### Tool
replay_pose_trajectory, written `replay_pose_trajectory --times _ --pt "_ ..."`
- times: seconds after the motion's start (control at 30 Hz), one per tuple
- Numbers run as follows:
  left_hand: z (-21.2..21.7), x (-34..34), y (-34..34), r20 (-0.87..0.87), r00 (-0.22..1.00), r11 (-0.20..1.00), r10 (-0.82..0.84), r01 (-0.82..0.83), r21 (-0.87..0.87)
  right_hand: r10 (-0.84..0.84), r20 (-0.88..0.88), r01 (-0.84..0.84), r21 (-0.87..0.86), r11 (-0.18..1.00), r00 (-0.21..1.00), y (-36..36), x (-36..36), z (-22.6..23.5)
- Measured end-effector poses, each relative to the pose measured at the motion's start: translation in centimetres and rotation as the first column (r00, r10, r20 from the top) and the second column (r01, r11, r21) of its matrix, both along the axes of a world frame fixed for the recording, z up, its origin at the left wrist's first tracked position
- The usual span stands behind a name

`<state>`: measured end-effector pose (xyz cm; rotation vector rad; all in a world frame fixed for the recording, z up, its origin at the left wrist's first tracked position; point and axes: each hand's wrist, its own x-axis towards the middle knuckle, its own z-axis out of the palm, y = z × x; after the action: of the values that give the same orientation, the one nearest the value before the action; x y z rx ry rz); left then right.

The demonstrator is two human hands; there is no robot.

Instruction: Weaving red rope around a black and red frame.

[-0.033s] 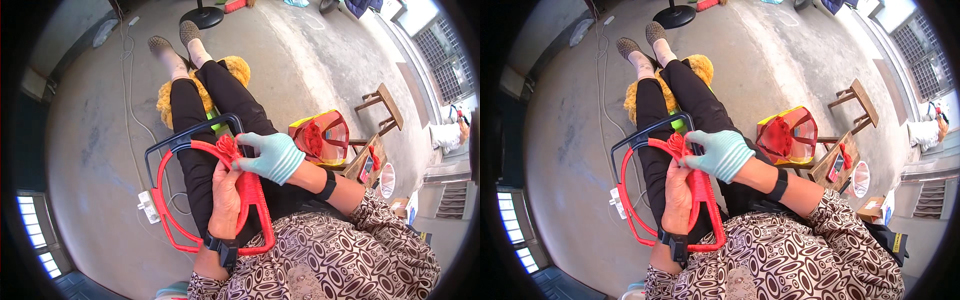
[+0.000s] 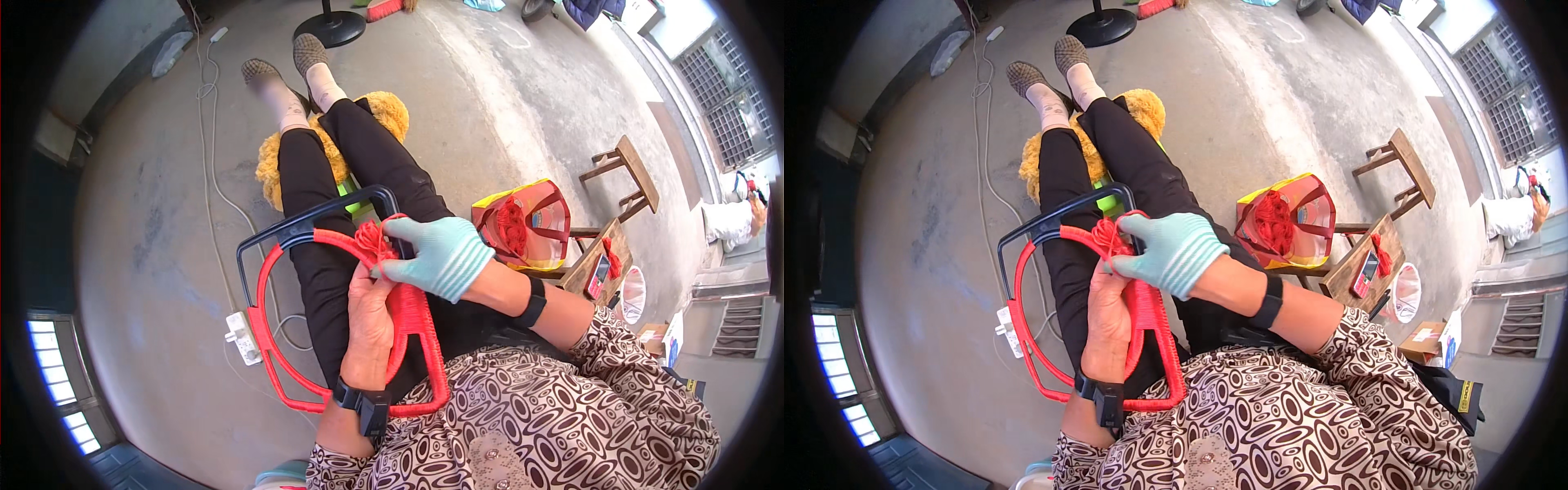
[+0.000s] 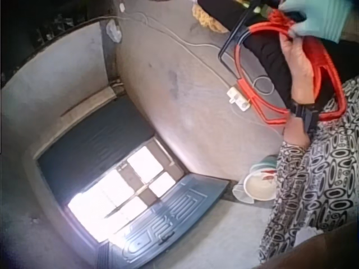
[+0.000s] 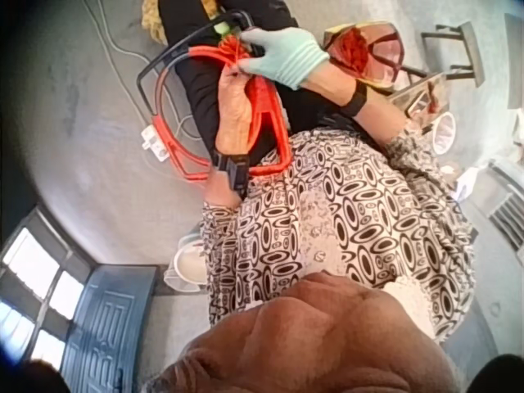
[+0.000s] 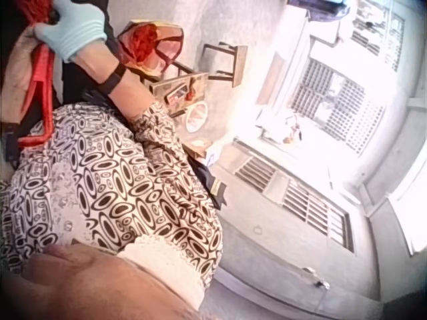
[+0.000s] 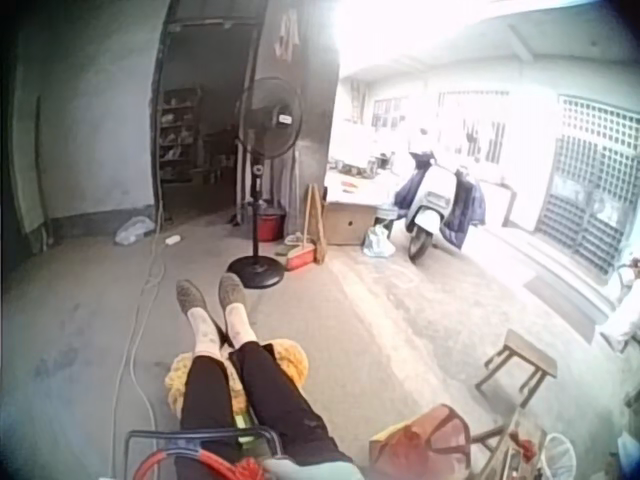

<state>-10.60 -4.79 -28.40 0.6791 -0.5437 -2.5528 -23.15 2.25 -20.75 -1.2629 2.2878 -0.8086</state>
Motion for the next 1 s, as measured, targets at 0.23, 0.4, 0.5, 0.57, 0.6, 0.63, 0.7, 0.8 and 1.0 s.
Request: replay_pose_trajectory --times 0.23,0.4,0.5,0.57,0.6,0.63,0.7,0.8,1.0 --pt "0.8 0.0 0.2 0.002 1.000 0.992 0.006 -0.005 -0.129 0.116 -0.021 -0.118 -0.191 0.974 0.993 0.8 -1.6 -0.5" --pt "1.5 0.4 0.1 0.208 0.962 0.960 -0.178 0.216 -0.176 0.213 -0.117 -0.238 -0.287 0.928 0.970 7.9 -4.6 0.0" --pt "1.8 0.6 0.0 0.229 0.950 0.942 -0.211 0.260 -0.211 0.001 0.102 0.008 -0.089 0.996 0.995 12.9 -6.1 -1.0" --pt "1.8 0.7 -0.1 0.233 0.944 0.946 -0.235 0.277 -0.169 -0.246 0.236 0.254 -0.004 0.967 0.940 15.3 -7.6 -3.0" --pt "1.8 0.7 -0.1 0.236 0.941 0.943 -0.241 0.284 -0.171 -0.392 0.449 0.422 0.037 0.906 0.803 16.4 -8.3 -4.1" --pt "1.8 0.7 -0.2 0.221 0.947 0.950 -0.235 0.272 -0.154 -0.412 0.679 0.605 -0.060 0.794 0.608 17.3 -9.3 -4.9" --pt "1.8 0.7 -0.2 0.208 0.951 0.955 -0.229 0.261 -0.140 -0.307 0.922 0.857 -0.046 0.514 0.234 17.7 -11.5 -6.3" --pt "1.8 0.7 -0.2 0.189 0.957 0.963 -0.222 0.245 -0.112 -0.121 0.978 0.870 -0.089 0.485 0.167 15.8 -12.3 -6.2" --pt "2.2 0.5 0.2 0.173 0.976 0.973 -0.133 0.161 -0.163 0.025 0.900 0.188 -0.118 0.975 0.435 6.6 -4.5 -3.5"
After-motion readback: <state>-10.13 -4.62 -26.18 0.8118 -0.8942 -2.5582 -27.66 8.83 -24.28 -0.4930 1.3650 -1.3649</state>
